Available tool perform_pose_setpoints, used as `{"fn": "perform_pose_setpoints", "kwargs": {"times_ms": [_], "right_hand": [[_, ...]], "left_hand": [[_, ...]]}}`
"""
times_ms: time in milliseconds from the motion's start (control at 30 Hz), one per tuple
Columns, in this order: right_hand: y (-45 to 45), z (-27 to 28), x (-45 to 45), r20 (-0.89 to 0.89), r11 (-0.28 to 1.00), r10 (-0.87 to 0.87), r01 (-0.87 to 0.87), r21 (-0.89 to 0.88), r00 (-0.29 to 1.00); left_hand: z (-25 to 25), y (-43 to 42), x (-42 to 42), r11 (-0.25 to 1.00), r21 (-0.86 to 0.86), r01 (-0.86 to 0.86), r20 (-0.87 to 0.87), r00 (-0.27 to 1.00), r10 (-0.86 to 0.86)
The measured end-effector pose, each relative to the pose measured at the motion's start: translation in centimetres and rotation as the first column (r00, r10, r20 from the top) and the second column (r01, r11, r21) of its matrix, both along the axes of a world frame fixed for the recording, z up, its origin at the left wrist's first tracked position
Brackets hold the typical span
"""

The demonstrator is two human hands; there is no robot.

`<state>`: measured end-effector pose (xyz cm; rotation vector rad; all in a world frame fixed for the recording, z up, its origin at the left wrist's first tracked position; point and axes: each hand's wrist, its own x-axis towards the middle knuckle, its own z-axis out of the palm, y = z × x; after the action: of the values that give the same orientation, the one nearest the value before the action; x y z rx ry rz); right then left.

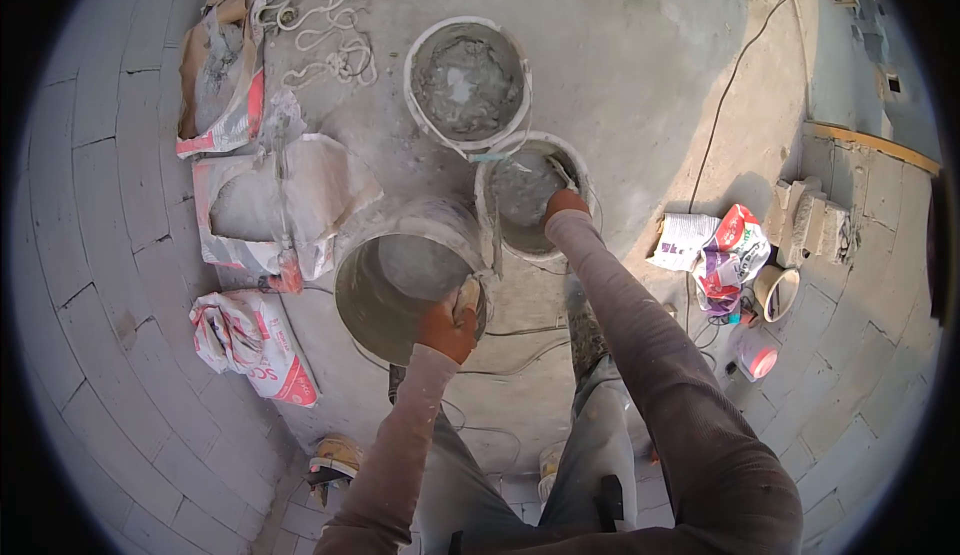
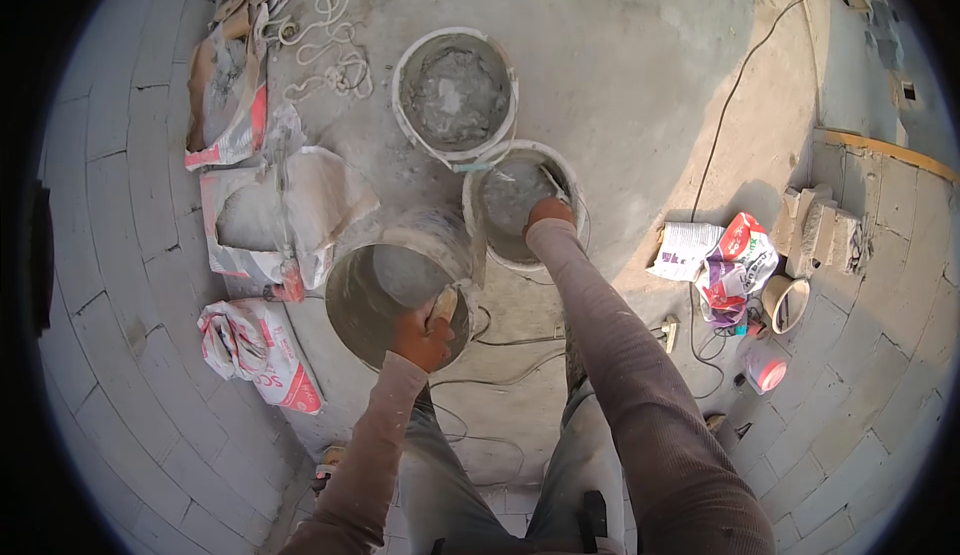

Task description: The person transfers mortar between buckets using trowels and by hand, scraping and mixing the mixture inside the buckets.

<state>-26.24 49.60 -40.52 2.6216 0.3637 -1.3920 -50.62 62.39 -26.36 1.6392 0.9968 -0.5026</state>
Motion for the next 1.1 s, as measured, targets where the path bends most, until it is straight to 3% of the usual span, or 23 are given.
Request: {"fn": "perform_pose_setpoints", "kwargs": {"times_ms": [67, 167, 200, 267, 400, 467, 533, 700, 833, 933, 1000, 1100], "right_hand": [[0.6, -3.0, -0.7, 0.038, 0.999, -0.018, 0.016, 0.052, 0.999], [0.7, -4.3, -3.4, 0.041, 0.994, 0.098, -0.100, 0.049, 0.994], [0.4, -4.0, -3.5, 0.043, 0.994, 0.100, -0.102, 0.045, 0.994], [-0.2, -1.3, -3.9, -0.152, 0.980, 0.198, -0.194, 0.037, 0.968], [-1.2, 0.6, -4.6, -0.277, 0.970, 0.238, -0.244, 0.013, 0.931], [-1.8, 3.1, -5.3, -0.086, 0.998, 0.065, -0.067, -0.012, 0.994], [-2.7, 5.1, -5.9, 0.001, 0.999, -0.009, 0.009, -0.036, 1.000], [-4.7, 7.6, -6.6, 0.030, 1.000, 0.011, -0.010, -0.028, 0.999], [-5.7, 7.6, -7.0, 0.065, 1.000, -0.003, 0.003, 0.002, 0.998], [-5.2, 8.1, -6.8, 0.087, 0.999, -0.032, 0.031, 0.020, 0.996], [-5.3, 8.1, -6.8, 0.100, 0.999, -0.026, 0.024, 0.028, 0.995], [-6.1, 7.1, -6.8, 0.116, 0.999, -0.022, 0.018, 0.038, 0.993]], "left_hand": [[2.1, -0.2, 1.1, 0.949, -0.229, -0.216, -0.130, 0.973, 0.190], [1.8, -0.6, 0.7, 0.902, -0.318, -0.292, -0.047, 0.955, 0.293], [1.7, -0.6, 0.7, 0.900, -0.322, -0.293, -0.045, 0.955, 0.294], [1.8, -0.5, 1.0, 0.890, -0.297, -0.347, -0.072, 0.937, 0.341], [3.4, 1.1, 1.0, 0.882, -0.326, -0.339, -0.059, 0.939, 0.339], [5.9, 2.1, -0.6, 0.926, -0.260, -0.273, 0.035, 0.956, 0.292], [9.1, 2.9, -3.1, 0.914, -0.236, -0.330, 0.014, 0.939, 0.343], [13.8, 3.5, -11.2, 0.866, -0.193, -0.462, -0.102, 0.887, 0.450], [12.2, 3.2, -15.2, 0.935, -0.071, -0.347, -0.093, 0.936, 0.340], [10.9, 2.8, -16.4, 0.963, 0.051, -0.264, 0.036, 0.964, 0.262], [11.2, 2.8, -15.1, 0.967, 0.220, -0.129, 0.102, 0.989, 0.109], [10.4, 2.2, -15.3, 0.951, 0.295, -0.091, 0.044, 0.996, 0.082]]}}
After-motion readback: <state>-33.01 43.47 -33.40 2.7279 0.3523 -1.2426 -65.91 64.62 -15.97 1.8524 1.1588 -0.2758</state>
